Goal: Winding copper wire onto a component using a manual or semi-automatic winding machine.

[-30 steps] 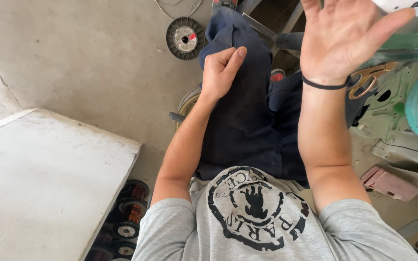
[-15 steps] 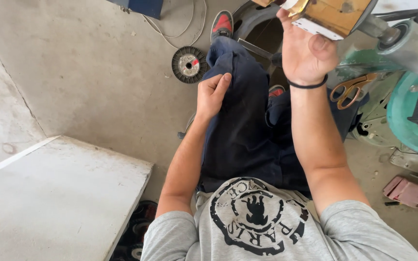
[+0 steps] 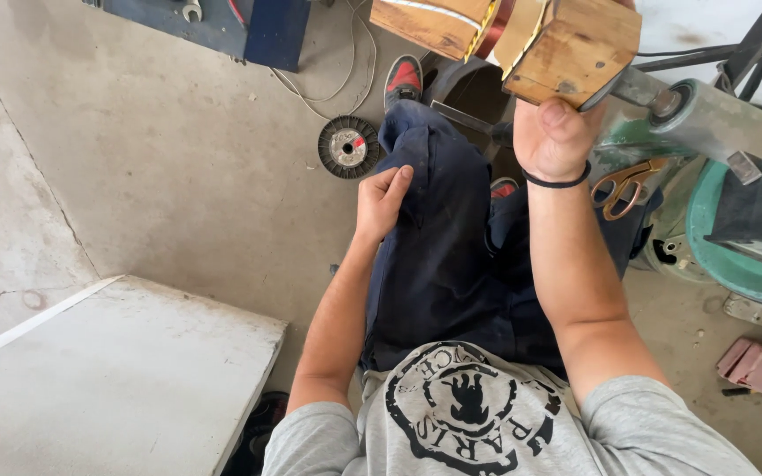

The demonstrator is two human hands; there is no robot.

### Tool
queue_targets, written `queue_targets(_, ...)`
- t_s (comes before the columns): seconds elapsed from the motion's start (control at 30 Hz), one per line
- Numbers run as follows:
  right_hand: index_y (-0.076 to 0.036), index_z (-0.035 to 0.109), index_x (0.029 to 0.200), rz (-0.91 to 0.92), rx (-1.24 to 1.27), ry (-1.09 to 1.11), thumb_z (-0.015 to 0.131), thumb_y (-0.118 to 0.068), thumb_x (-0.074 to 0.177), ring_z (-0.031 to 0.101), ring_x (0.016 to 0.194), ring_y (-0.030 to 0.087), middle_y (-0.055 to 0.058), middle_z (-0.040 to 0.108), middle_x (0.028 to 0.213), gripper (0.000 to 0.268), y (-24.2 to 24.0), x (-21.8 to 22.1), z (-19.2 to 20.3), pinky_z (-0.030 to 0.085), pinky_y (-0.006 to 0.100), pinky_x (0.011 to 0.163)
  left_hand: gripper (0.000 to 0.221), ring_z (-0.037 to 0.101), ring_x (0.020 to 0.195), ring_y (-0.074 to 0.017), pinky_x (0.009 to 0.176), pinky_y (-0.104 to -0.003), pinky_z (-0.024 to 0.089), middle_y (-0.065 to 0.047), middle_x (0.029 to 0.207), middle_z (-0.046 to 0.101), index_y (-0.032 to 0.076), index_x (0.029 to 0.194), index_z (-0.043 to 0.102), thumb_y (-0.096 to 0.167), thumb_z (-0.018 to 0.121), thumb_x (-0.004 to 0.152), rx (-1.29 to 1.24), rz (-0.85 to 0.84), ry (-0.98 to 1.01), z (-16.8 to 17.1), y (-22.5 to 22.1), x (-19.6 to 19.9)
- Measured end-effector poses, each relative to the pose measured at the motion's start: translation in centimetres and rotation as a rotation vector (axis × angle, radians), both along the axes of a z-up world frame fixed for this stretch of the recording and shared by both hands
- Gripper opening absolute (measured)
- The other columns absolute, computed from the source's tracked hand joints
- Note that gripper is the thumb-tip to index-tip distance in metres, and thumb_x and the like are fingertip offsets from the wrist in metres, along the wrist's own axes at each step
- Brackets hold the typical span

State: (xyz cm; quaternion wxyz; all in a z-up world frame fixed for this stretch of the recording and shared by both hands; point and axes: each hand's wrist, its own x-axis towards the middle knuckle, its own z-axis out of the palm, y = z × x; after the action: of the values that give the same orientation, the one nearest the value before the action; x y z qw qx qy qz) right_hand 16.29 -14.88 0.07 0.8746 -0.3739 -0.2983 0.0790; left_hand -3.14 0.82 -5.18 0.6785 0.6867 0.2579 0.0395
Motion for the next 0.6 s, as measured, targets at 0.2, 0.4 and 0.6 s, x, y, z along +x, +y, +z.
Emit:
queue_targets(0.2,-0.012,0.05,0.148,-0.15,-0.042,0.075,0.069,-0.001,0.096,0.054,0.136,0.032,0.009,0.06,0.139,0.057,0.0,-0.6,0.3,0.046,0.055,0.123,0.054,0.022,0.06,-0.0044,0.056,-0.028,0.019,0.009,0.063,0.022,0.019,0.066,0.024,0.036,0.059,0.104,-0.011,-0.008,0.016,-0.5,0.2,0.0)
queue_targets(0.4,-0.008,0.03,0.16,-0.19,-0.172,0.092,0.071,0.016,0.089,0.057,0.122,0.024,0.015,0.054,0.144,0.085,-0.2,-0.2,0.8,0.053,0.047,0.111,0.054,0.026,0.057,-0.0054,0.053,-0.027,0.022,0.006,0.054,0.027,0.018,0.061,0.032,0.031,0.062,0.104,-0.023,0.007,0.009,-2.6,0.2,-0.1)
queue_targets(0.6,-0.005,0.05,0.145,0.014,-0.803,0.112,0.078,-0.02,0.088,0.065,0.108,0.025,0.012,0.059,0.13,0.065,-1.8,-9.4,12.4,0.059,0.037,0.085,0.056,0.032,0.053,-0.006,0.05,-0.025,0.027,0.005,0.045,0.035,0.017,0.055,0.042,0.028,0.064,0.105,-0.031,0.016,-0.022,-4.1,0.3,-0.2)
